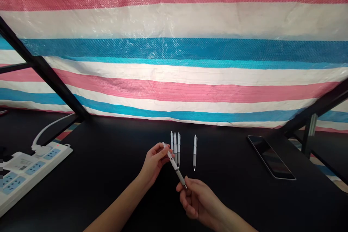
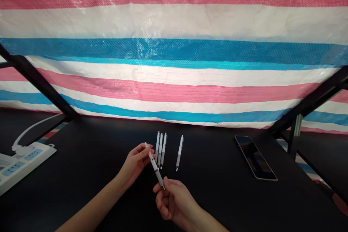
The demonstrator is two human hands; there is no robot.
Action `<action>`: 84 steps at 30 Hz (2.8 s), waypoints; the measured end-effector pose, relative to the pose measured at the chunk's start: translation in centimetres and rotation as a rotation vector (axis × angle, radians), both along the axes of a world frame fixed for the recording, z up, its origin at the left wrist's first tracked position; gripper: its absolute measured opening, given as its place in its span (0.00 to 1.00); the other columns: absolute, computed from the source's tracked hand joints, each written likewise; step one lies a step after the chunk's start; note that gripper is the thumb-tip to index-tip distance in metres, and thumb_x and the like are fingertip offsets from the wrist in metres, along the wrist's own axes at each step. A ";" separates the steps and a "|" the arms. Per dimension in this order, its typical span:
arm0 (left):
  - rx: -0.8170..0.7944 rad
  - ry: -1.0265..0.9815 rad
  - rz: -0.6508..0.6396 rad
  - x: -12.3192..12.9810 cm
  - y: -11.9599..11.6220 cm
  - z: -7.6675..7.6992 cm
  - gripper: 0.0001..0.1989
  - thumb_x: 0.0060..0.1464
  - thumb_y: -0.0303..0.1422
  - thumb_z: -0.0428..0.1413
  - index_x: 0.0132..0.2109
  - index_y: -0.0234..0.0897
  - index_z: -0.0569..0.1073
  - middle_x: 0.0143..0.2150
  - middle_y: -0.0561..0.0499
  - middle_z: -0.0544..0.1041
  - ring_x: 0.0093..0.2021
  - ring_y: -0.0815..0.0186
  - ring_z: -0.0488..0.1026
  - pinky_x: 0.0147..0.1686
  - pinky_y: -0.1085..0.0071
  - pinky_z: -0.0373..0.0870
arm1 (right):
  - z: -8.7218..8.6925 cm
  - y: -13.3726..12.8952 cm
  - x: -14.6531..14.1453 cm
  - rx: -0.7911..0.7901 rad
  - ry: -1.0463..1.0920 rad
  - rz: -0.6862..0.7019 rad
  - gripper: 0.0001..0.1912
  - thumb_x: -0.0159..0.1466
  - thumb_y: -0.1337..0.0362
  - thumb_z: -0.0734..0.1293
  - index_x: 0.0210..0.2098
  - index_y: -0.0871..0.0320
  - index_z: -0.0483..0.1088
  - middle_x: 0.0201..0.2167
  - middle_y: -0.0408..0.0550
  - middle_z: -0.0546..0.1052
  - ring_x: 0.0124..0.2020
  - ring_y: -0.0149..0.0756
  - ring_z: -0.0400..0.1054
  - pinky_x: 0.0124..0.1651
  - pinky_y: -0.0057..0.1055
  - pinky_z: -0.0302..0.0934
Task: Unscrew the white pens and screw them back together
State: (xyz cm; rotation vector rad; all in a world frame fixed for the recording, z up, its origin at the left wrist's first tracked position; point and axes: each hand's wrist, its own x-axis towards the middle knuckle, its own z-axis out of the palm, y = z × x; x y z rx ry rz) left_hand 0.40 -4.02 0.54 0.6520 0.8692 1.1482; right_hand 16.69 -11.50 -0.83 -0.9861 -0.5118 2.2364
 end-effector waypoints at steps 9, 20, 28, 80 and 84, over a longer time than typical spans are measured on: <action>0.001 -0.003 0.006 0.0 0.0 -0.1 0.10 0.43 0.34 0.65 0.32 0.33 0.74 0.27 0.50 0.75 0.29 0.67 0.74 0.33 0.73 0.71 | 0.4 0.0 -0.1 0.005 -0.019 0.003 0.23 0.53 0.47 0.69 0.31 0.62 0.64 0.16 0.40 0.67 0.11 0.21 0.55 0.14 0.22 0.36; 0.003 0.008 0.000 0.1 -0.1 0.0 0.10 0.44 0.34 0.64 0.32 0.33 0.74 0.27 0.50 0.76 0.29 0.68 0.74 0.33 0.73 0.71 | 0.2 0.0 0.0 -0.007 -0.009 0.003 0.22 0.56 0.47 0.66 0.31 0.62 0.64 0.17 0.40 0.67 0.11 0.21 0.56 0.14 0.21 0.37; 0.012 0.003 -0.004 0.1 0.0 -0.1 0.09 0.45 0.34 0.64 0.32 0.33 0.74 0.28 0.50 0.75 0.29 0.68 0.74 0.33 0.73 0.71 | 0.2 -0.1 0.0 0.027 -0.018 0.010 0.20 0.54 0.50 0.70 0.32 0.60 0.61 0.19 0.39 0.68 0.12 0.21 0.58 0.14 0.20 0.37; 0.145 0.155 0.038 0.4 -0.5 0.6 0.14 0.48 0.32 0.61 0.41 0.40 0.67 0.29 0.55 0.73 0.29 0.65 0.75 0.31 0.70 0.72 | 0.4 0.5 0.3 -0.222 0.070 -0.030 0.18 0.65 0.56 0.56 0.31 0.64 0.68 0.19 0.42 0.66 0.14 0.22 0.55 0.19 0.21 0.39; 0.155 0.158 0.053 0.3 -0.5 0.7 0.13 0.48 0.33 0.61 0.41 0.39 0.67 0.30 0.53 0.74 0.29 0.65 0.74 0.31 0.69 0.71 | 0.3 0.5 0.3 -0.242 0.068 -0.028 0.17 0.64 0.57 0.56 0.31 0.64 0.67 0.19 0.42 0.67 0.14 0.23 0.56 0.19 0.21 0.39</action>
